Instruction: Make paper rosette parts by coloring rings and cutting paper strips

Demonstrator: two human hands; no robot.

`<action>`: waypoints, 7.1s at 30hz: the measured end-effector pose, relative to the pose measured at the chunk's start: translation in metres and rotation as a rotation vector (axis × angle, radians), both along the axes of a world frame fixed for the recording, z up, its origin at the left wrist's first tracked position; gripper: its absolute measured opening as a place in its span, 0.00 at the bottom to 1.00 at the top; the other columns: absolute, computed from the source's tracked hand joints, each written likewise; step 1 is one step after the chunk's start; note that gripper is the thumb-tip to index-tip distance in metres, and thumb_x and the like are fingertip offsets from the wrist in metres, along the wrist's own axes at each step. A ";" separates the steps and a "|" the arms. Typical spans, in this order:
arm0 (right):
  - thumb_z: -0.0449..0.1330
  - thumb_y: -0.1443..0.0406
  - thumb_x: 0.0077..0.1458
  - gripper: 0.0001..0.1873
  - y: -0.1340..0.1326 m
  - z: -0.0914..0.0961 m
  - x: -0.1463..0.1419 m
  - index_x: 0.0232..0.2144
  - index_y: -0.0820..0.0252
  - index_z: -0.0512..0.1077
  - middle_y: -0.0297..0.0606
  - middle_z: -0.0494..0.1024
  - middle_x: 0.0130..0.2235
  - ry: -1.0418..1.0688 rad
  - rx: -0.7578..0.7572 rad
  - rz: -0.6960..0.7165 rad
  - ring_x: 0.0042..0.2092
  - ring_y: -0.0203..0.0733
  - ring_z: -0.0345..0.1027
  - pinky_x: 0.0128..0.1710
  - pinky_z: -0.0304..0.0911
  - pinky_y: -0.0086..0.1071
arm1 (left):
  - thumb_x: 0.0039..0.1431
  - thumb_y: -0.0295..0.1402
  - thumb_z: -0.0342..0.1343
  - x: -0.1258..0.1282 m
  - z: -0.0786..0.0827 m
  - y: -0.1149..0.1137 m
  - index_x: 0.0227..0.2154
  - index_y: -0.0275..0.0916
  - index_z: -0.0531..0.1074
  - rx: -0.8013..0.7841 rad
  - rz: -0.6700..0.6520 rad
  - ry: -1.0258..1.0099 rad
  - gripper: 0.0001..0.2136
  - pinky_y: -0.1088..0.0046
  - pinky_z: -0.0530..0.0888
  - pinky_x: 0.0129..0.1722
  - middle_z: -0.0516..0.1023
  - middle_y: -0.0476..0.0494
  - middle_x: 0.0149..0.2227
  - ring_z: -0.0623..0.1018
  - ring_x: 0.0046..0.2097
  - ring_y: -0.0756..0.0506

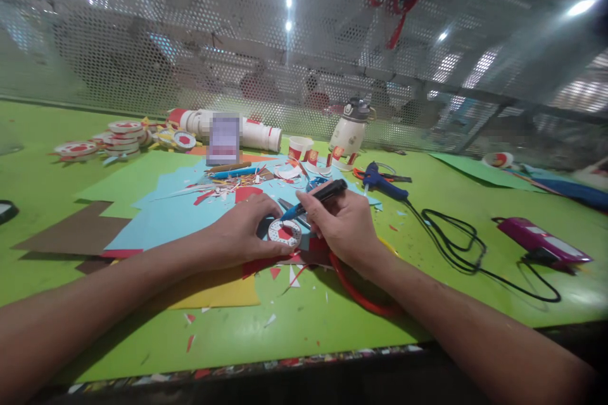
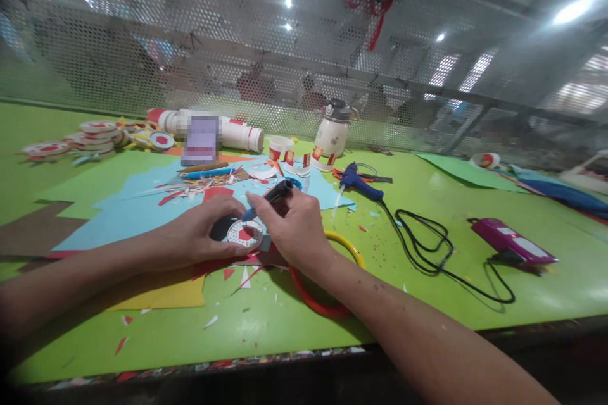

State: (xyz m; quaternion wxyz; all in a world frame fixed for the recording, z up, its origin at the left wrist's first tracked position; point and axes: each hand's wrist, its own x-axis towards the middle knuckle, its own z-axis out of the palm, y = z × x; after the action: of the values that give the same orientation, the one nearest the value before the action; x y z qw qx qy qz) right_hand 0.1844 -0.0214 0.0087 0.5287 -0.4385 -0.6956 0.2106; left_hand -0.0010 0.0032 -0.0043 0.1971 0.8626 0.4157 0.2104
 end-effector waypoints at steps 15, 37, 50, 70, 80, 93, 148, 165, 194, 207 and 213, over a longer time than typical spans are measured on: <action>0.60 0.55 0.55 0.17 0.000 0.003 0.003 0.21 0.61 0.68 0.28 0.66 0.17 0.029 -0.034 -0.009 0.18 0.31 0.58 0.17 0.54 0.27 | 0.47 0.51 0.59 0.000 -0.003 0.003 0.39 0.38 0.70 0.018 -0.010 0.001 0.23 0.65 0.69 0.40 0.72 0.41 0.41 0.72 0.43 0.40; 0.62 0.57 0.54 0.13 -0.002 -0.001 0.000 0.26 0.60 0.70 0.27 0.68 0.19 -0.010 -0.061 0.138 0.18 0.30 0.59 0.17 0.57 0.25 | 0.48 0.49 0.59 -0.001 -0.003 0.002 0.40 0.37 0.69 0.011 -0.024 -0.005 0.22 0.64 0.69 0.39 0.73 0.40 0.40 0.72 0.41 0.40; 0.61 0.55 0.54 0.14 0.000 -0.002 0.001 0.25 0.60 0.69 0.27 0.68 0.18 -0.026 -0.057 0.123 0.18 0.31 0.60 0.17 0.58 0.26 | 0.48 0.50 0.59 -0.001 -0.003 0.002 0.40 0.38 0.70 0.019 -0.030 -0.013 0.23 0.64 0.68 0.37 0.72 0.40 0.40 0.72 0.40 0.40; 0.62 0.55 0.52 0.17 0.001 -0.003 -0.002 0.20 0.60 0.67 0.28 0.67 0.18 -0.029 -0.013 0.003 0.20 0.32 0.58 0.20 0.57 0.27 | 0.47 0.49 0.59 -0.001 -0.002 0.002 0.40 0.39 0.70 0.014 -0.019 0.002 0.22 0.65 0.68 0.38 0.73 0.42 0.40 0.71 0.41 0.41; 0.62 0.54 0.53 0.21 -0.001 0.000 0.000 0.16 0.59 0.64 0.28 0.65 0.15 0.004 -0.030 -0.019 0.17 0.30 0.57 0.16 0.53 0.26 | 0.48 0.50 0.59 0.000 -0.001 0.001 0.40 0.38 0.69 0.013 -0.016 0.019 0.22 0.66 0.68 0.37 0.71 0.41 0.40 0.71 0.40 0.41; 0.62 0.58 0.53 0.15 0.001 0.011 0.004 0.21 0.61 0.68 0.27 0.67 0.17 0.119 0.028 -0.001 0.17 0.30 0.57 0.16 0.56 0.26 | 0.47 0.52 0.59 -0.001 0.000 0.000 0.39 0.37 0.69 0.004 -0.014 0.005 0.23 0.66 0.67 0.37 0.71 0.41 0.39 0.71 0.40 0.41; 0.60 0.54 0.49 0.20 0.043 0.012 0.032 0.16 0.63 0.70 0.31 0.65 0.16 -0.197 -0.024 -0.241 0.21 0.35 0.55 0.21 0.52 0.29 | 0.44 0.47 0.63 0.000 -0.003 -0.003 0.36 0.40 0.68 -0.006 0.029 -0.050 0.21 0.64 0.69 0.39 0.70 0.42 0.40 0.70 0.40 0.41; 0.59 0.53 0.55 0.20 0.022 0.034 0.034 0.19 0.60 0.66 0.27 0.65 0.15 0.255 0.088 -0.190 0.16 0.31 0.56 0.15 0.54 0.27 | 0.46 0.50 0.61 -0.002 -0.004 0.000 0.38 0.38 0.68 0.005 0.002 -0.025 0.23 0.64 0.68 0.40 0.71 0.41 0.41 0.70 0.41 0.41; 0.58 0.54 0.57 0.21 -0.003 0.013 0.006 0.18 0.58 0.63 0.27 0.65 0.16 0.029 0.028 -0.093 0.17 0.30 0.56 0.16 0.53 0.25 | 0.47 0.50 0.60 0.000 -0.001 0.001 0.37 0.39 0.70 0.024 -0.033 -0.022 0.21 0.66 0.68 0.39 0.73 0.42 0.39 0.71 0.40 0.41; 0.59 0.54 0.56 0.15 -0.002 0.001 0.001 0.26 0.59 0.67 0.28 0.67 0.19 -0.009 -0.039 0.020 0.19 0.31 0.59 0.19 0.56 0.26 | 0.48 0.50 0.59 -0.001 -0.002 0.002 0.39 0.37 0.70 0.031 -0.033 0.006 0.22 0.67 0.67 0.36 0.71 0.42 0.38 0.70 0.38 0.42; 0.58 0.55 0.57 0.16 -0.003 0.001 0.001 0.26 0.60 0.67 0.28 0.67 0.19 -0.045 -0.039 0.031 0.19 0.31 0.59 0.20 0.57 0.27 | 0.48 0.50 0.59 0.000 0.000 0.000 0.37 0.38 0.70 0.031 -0.031 0.006 0.21 0.67 0.67 0.36 0.70 0.43 0.37 0.70 0.38 0.42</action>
State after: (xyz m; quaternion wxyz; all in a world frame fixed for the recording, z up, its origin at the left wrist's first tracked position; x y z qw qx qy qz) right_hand 0.1855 -0.0248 0.0102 0.5007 -0.4427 -0.7098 0.2223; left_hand -0.0014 0.0032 -0.0044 0.1859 0.8724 0.3997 0.2112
